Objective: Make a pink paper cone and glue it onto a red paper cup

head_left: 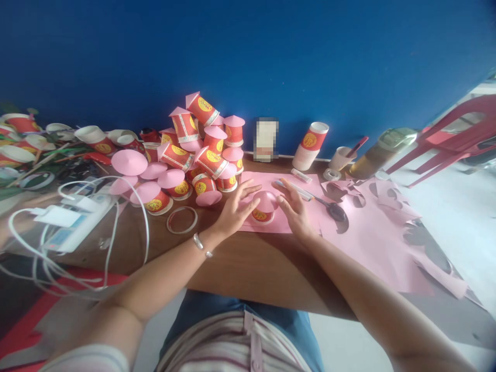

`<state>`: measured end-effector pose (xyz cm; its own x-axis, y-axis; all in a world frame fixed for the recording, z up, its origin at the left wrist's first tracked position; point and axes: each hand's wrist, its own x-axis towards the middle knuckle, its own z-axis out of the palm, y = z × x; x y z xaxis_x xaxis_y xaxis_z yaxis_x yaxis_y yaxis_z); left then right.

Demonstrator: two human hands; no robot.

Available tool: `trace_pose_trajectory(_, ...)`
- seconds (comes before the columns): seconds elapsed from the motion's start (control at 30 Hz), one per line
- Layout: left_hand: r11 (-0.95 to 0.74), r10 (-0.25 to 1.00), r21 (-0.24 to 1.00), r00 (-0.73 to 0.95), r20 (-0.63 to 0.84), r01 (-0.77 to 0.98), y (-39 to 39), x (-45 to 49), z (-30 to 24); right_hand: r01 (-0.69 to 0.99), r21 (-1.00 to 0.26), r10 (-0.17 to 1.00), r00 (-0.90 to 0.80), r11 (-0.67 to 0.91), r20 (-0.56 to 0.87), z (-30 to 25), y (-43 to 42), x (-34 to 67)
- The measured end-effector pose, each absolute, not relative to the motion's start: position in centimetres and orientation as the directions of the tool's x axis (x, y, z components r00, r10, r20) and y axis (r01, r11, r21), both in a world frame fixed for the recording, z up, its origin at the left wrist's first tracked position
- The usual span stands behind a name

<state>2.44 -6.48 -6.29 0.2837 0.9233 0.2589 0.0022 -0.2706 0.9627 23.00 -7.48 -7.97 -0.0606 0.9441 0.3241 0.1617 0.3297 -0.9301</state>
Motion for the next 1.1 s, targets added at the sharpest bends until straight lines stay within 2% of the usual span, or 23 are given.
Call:
trace_pose_trajectory(0.13, -0.043, 0.96, 0.989, 0.267, 0.079, -0.139, -6.3, 3.0, -6.4, 0.098, -0.968, 0.972, -0.071, 0.232, 0.226, -8.4, -7.2, 22.9)
trace_pose_trajectory(0.4, 0.07, 0.955, 0.968, 0.295, 0.005, -0.243, -5.6, 2.9, -7.9, 0.019, -0.988, 0.984, -0.092, 0.155, 0.152, -8.6, -7.1, 22.3)
trace_pose_trajectory(0.6, 0.105, 0.955, 0.956, 0.295, -0.021, -0.274, -5.4, 2.9, -7.9, 0.002, -0.985, 0.981, -0.09, 0.175, 0.174, -8.6, -7.1, 22.7)
trace_pose_trajectory(0.73, -0.015, 0.971, 0.964, 0.227, 0.077, -0.265, -5.4, 2.8, -7.6, 0.105, -0.931, 0.937, -0.06, 0.35, 0.345, -8.4, -7.1, 23.2)
trace_pose_trajectory(0.87, -0.254, 0.937, 0.963, 0.223, 0.268, -0.091, -5.6, 2.4, -7.5, 0.206, -0.858, 0.882, -0.075, 0.471, 0.466, -8.0, -7.5, 23.4)
trace_pose_trajectory(1.0, -0.502, 0.846, 0.846, 0.306, 0.438, 0.177, -6.0, 2.0, -7.5, 0.33, -0.783, 0.847, -0.13, 0.528, 0.516, -7.9, -7.8, 23.2)
trace_pose_trajectory(1.1, -0.594, 0.798, 0.747, 0.337, 0.5, 0.298, -6.1, 1.9, -7.5, 0.417, -0.732, 0.834, -0.143, 0.539, 0.532, -7.8, -8.0, 23.0)
